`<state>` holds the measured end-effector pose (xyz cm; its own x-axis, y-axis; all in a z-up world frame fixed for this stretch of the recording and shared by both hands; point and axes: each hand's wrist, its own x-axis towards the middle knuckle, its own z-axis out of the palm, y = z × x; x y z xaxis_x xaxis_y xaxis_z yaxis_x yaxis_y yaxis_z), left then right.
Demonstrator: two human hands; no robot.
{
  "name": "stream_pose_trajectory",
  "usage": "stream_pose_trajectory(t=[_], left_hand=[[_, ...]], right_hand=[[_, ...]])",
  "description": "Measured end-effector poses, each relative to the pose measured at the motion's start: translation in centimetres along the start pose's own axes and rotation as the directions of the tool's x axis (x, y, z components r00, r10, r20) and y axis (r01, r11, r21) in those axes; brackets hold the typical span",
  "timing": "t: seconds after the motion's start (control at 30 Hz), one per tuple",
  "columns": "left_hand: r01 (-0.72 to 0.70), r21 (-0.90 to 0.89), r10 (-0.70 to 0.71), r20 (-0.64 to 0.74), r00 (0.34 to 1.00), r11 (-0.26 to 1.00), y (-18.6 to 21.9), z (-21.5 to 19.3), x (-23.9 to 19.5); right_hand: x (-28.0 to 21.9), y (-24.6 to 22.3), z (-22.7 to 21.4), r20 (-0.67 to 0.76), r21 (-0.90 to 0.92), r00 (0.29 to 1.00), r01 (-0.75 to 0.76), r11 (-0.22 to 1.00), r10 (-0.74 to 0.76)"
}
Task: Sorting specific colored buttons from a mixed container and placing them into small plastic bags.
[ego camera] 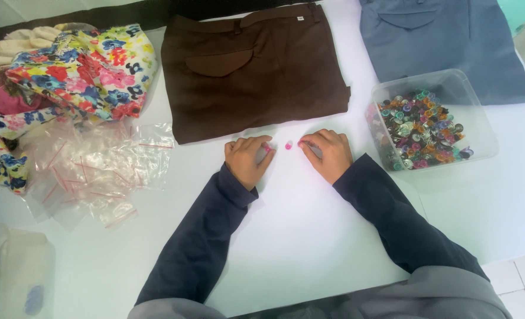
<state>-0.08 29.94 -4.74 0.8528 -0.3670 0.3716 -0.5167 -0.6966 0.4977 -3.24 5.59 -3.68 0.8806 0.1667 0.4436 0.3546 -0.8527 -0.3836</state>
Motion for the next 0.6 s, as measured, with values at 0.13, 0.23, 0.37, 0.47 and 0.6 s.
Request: stream_pose_trajectory(t=[0.13,0.23,0.37,0.47,0.6], left_hand=[[-0.005,-0.003,0.005,0.006,1.0,1.0,0.54,-0.12,0.03],[-0.009,0.008,0.009,0.013,1.0,1.0,0.58,0.09,0.01],[-0.014,0.013,0.013,0.028,1.0,1.0,0.59,0.24,0.08],[-0.021,0.027,0.02,0.029,0.999,0.999,0.51,0.36,0.05],[-0.025,0.034,0.023,0.048,0.999,0.999,0.27,0.62,0.02]], right_hand=[[0.0,0.12,0.06,0.007,0.029,1.0,-0.024,0.999,0.024],[0.07,0.03,-0.05,0.009,0.029,1.0,-0.026,0.999,0.026],[-0.03,0.06,-0.03,0.011,0.027,0.999,-0.035,0.999,0.034],[0.01,-0.11,-0.11,0.008,0.029,0.999,-0.032,0.999,0.031],[0.05,-0.24,-0.29,0.002,0.038,1.0,-0.02,0.999,0.02]])
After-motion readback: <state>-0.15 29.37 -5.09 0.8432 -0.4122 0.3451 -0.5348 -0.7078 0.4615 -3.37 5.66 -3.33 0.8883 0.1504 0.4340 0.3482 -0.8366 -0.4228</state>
